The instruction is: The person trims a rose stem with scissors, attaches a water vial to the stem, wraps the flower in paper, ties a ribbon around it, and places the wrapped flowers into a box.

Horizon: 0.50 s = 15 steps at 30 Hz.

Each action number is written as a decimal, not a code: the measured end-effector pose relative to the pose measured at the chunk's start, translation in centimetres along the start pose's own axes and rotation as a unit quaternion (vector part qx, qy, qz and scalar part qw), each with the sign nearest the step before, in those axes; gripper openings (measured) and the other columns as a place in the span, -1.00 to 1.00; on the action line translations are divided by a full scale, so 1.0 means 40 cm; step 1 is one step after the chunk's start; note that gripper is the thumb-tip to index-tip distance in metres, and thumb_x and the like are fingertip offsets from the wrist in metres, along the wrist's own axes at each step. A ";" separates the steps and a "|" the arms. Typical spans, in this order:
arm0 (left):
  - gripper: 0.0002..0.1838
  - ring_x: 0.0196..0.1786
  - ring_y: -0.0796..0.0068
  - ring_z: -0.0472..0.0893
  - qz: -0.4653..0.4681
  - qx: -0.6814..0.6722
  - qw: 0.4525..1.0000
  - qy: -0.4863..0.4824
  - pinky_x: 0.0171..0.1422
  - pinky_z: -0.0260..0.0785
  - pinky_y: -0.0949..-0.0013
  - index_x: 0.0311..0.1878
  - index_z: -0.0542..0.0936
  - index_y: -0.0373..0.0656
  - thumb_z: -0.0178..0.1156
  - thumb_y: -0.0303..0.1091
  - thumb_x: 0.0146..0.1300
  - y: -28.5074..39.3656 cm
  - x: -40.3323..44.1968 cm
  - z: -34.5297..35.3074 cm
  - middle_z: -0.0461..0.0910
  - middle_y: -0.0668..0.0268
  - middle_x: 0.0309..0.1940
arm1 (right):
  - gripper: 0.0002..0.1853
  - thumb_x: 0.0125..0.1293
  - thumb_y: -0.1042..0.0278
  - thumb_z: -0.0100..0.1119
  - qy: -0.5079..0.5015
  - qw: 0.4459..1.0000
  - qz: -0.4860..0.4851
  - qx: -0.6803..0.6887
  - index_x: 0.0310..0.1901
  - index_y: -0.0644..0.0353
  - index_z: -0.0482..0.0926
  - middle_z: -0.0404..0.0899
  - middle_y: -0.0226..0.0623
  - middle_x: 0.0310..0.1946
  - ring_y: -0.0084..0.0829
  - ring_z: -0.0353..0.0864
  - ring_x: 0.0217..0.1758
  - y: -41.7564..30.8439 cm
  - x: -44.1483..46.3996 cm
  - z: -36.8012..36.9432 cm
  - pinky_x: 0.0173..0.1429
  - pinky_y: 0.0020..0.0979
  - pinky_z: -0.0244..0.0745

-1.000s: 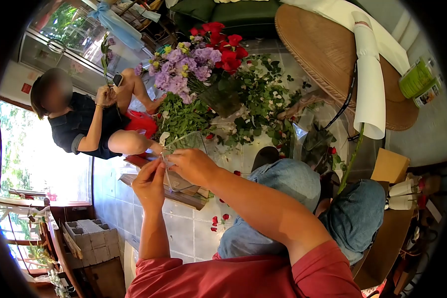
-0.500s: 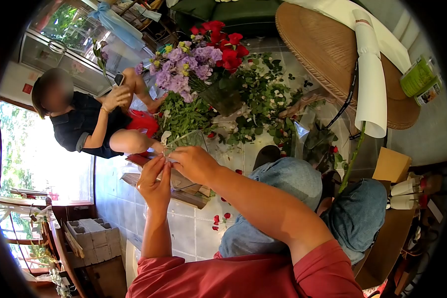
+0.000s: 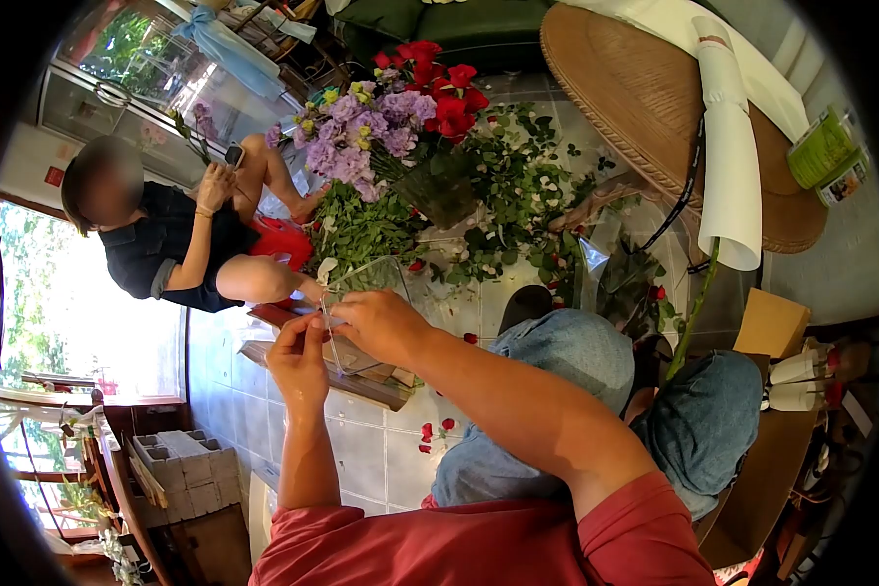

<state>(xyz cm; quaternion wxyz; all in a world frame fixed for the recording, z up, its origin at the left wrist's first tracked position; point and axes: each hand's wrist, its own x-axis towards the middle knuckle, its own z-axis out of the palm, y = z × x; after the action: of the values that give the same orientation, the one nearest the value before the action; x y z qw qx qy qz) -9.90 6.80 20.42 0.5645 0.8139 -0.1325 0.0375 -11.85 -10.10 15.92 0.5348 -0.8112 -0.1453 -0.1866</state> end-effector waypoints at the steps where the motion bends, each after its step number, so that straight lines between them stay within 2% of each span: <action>1: -0.84 -0.21 0.59 0.64 0.010 0.014 1.000 0.002 -0.05 0.51 0.50 -0.07 0.71 -0.39 0.30 -0.45 0.47 0.000 -0.001 0.001 0.71 0.27 -0.24 | -0.76 0.27 0.31 0.40 0.004 1.000 -0.005 -0.006 -0.08 0.19 0.70 0.71 -0.15 -0.20 0.01 0.73 -0.15 0.000 0.000 0.000 -0.04 -0.10 0.65; 7: -0.86 -0.32 0.60 0.62 -0.023 -0.006 0.999 0.028 -0.12 0.49 0.52 -0.12 0.69 -0.37 0.29 -0.45 0.48 0.012 -0.004 0.011 0.70 0.31 -0.34 | -0.75 0.28 0.30 0.40 0.002 1.000 -0.013 -0.021 -0.07 0.24 0.72 0.73 -0.14 -0.17 -0.02 0.74 -0.14 -0.003 -0.002 0.000 -0.05 -0.13 0.66; 15: -0.79 -0.34 0.60 0.58 -0.042 -0.021 0.999 0.022 -0.17 0.44 0.51 -0.14 0.67 -0.37 0.30 -0.36 0.48 0.005 -0.006 0.005 0.65 0.34 -0.40 | -0.73 0.30 0.34 0.39 0.031 0.999 -0.035 -0.017 -0.05 0.33 0.72 0.75 -0.05 -0.13 -0.03 0.77 -0.12 0.008 -0.008 0.024 -0.02 -0.17 0.68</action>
<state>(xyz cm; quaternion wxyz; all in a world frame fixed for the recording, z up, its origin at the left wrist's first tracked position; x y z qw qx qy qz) -10.19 6.57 20.49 0.5853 0.8057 -0.0865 0.0290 -11.85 -9.35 15.18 0.5186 -0.8084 -0.1538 -0.2324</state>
